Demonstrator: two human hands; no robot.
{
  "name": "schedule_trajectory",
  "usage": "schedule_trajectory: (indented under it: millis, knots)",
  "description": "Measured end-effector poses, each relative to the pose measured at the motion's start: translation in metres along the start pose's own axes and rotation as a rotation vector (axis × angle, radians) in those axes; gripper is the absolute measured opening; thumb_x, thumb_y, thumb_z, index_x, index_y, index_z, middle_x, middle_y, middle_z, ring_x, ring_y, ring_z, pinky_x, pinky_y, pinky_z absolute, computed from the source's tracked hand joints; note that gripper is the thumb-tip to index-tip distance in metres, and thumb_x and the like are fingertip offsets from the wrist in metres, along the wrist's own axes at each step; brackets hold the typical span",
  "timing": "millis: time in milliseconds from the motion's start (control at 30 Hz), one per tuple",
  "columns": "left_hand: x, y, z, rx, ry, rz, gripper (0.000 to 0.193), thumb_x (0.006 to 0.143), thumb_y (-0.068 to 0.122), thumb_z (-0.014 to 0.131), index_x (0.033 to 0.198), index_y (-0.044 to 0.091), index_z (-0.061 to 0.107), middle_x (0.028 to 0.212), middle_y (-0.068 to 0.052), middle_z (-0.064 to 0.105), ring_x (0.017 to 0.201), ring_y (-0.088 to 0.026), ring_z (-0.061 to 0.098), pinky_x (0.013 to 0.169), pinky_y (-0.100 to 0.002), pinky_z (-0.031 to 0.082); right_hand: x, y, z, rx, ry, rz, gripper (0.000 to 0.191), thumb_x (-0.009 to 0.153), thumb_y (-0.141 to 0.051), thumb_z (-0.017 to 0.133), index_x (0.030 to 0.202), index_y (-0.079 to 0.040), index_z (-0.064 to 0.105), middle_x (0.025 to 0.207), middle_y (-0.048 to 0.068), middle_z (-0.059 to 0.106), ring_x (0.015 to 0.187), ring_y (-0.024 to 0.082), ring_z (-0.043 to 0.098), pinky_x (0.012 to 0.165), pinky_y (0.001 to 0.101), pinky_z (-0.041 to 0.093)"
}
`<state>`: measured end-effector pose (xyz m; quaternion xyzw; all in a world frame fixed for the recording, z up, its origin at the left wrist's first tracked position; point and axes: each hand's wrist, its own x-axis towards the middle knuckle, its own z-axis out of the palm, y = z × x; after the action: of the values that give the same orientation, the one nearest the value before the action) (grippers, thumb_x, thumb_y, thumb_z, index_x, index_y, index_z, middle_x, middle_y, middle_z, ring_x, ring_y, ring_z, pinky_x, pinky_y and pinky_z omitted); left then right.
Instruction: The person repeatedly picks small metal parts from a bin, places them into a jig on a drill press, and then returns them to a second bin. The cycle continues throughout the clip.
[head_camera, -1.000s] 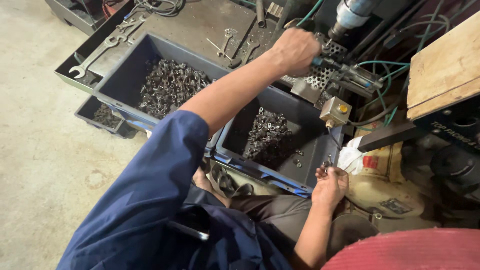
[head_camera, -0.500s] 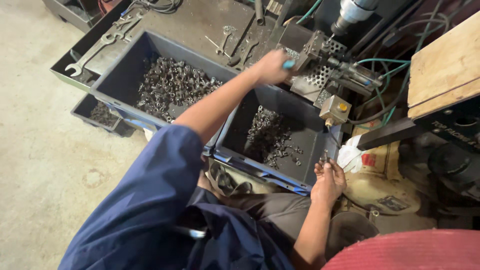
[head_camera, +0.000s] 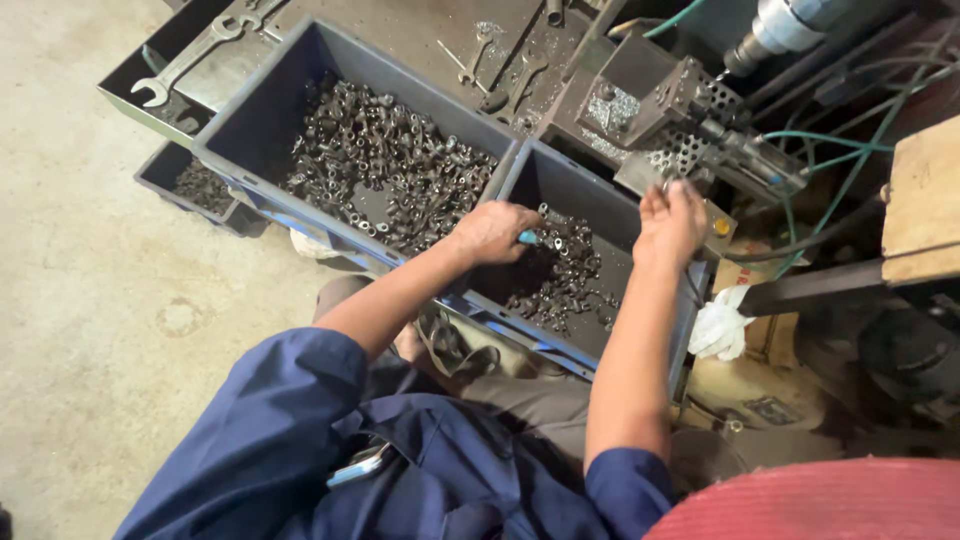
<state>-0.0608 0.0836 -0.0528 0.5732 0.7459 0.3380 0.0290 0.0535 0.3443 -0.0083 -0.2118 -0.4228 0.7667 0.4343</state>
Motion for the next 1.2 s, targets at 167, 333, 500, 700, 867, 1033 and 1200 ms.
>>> schedule_trajectory:
  millis: [167, 333, 500, 700, 867, 1033, 1200]
  knots:
    - [-0.002, 0.003, -0.002, -0.003, 0.024, 0.009, 0.036, 0.073, 0.016, 0.07, 0.109, 0.009, 0.07, 0.1, -0.016, 0.073, 0.094, -0.038, 0.071, 0.085, -0.048, 0.056, 0.049, -0.001, 0.051, -0.015, 0.172, 0.008, 0.015, 0.091, -0.012, 0.075, 0.098, -0.007, 0.063, 0.088, 0.01, 0.071, 0.077, 0.025, 0.07, 0.068, 0.0365, 0.053]
    - [-0.001, 0.005, -0.005, -0.01, -0.014, -0.029, 0.034, 0.074, 0.016, 0.07, 0.107, 0.009, 0.069, 0.1, -0.015, 0.073, 0.095, -0.038, 0.07, 0.085, -0.048, 0.056, 0.066, -0.005, 0.068, 0.012, 0.243, -0.001, 0.018, 0.091, -0.017, 0.075, 0.1, -0.005, 0.065, 0.092, 0.01, 0.07, 0.082, 0.025, 0.069, 0.07, 0.0371, 0.054]
    - [-0.002, 0.007, -0.007, -0.058, 0.014, -0.013, 0.04, 0.072, 0.014, 0.069, 0.112, 0.01, 0.07, 0.103, -0.015, 0.074, 0.095, -0.039, 0.07, 0.085, -0.048, 0.056, 0.069, -0.01, 0.08, 0.022, 0.225, 0.005, 0.025, 0.089, -0.017, 0.075, 0.109, -0.006, 0.066, 0.101, 0.012, 0.074, 0.088, 0.026, 0.072, 0.074, 0.039, 0.057]
    - [-0.001, 0.006, -0.007, -0.05, 0.004, -0.035, 0.035, 0.074, 0.015, 0.07, 0.109, 0.01, 0.07, 0.102, -0.015, 0.074, 0.096, -0.039, 0.07, 0.085, -0.049, 0.055, 0.057, -0.02, 0.05, -0.093, -0.109, 0.073, 0.03, 0.097, -0.014, 0.07, 0.126, -0.01, 0.065, 0.101, 0.01, 0.065, 0.092, 0.03, 0.069, 0.081, 0.0448, 0.056]
    - [0.0, 0.007, -0.008, -0.041, -0.009, -0.032, 0.036, 0.074, 0.015, 0.07, 0.109, 0.009, 0.069, 0.103, -0.015, 0.074, 0.096, -0.039, 0.07, 0.086, -0.048, 0.055, 0.06, -0.021, 0.044, 0.077, -0.165, 0.215, 0.032, 0.1, -0.012, 0.058, 0.132, -0.01, 0.061, 0.112, 0.012, 0.071, 0.094, 0.028, 0.072, 0.082, 0.0449, 0.058]
    - [-0.001, 0.008, -0.01, -0.042, -0.001, -0.028, 0.041, 0.073, 0.014, 0.07, 0.114, 0.011, 0.07, 0.103, -0.016, 0.074, 0.096, -0.039, 0.07, 0.085, -0.049, 0.055, 0.054, -0.021, 0.04, -0.271, -0.168, 0.15, 0.041, 0.096, -0.01, 0.061, 0.137, -0.012, 0.058, 0.111, 0.011, 0.07, 0.091, 0.021, 0.071, 0.075, 0.0359, 0.057]
    - [-0.001, 0.008, -0.012, -0.034, 0.009, -0.041, 0.046, 0.072, 0.013, 0.068, 0.119, 0.015, 0.071, 0.102, -0.016, 0.075, 0.096, -0.038, 0.071, 0.089, -0.048, 0.055, 0.021, -0.033, -0.005, -0.908, -0.223, -0.46, 0.046, 0.097, -0.011, 0.069, 0.14, 0.002, 0.059, 0.125, 0.015, 0.07, 0.109, 0.021, 0.071, 0.093, 0.0303, 0.058]
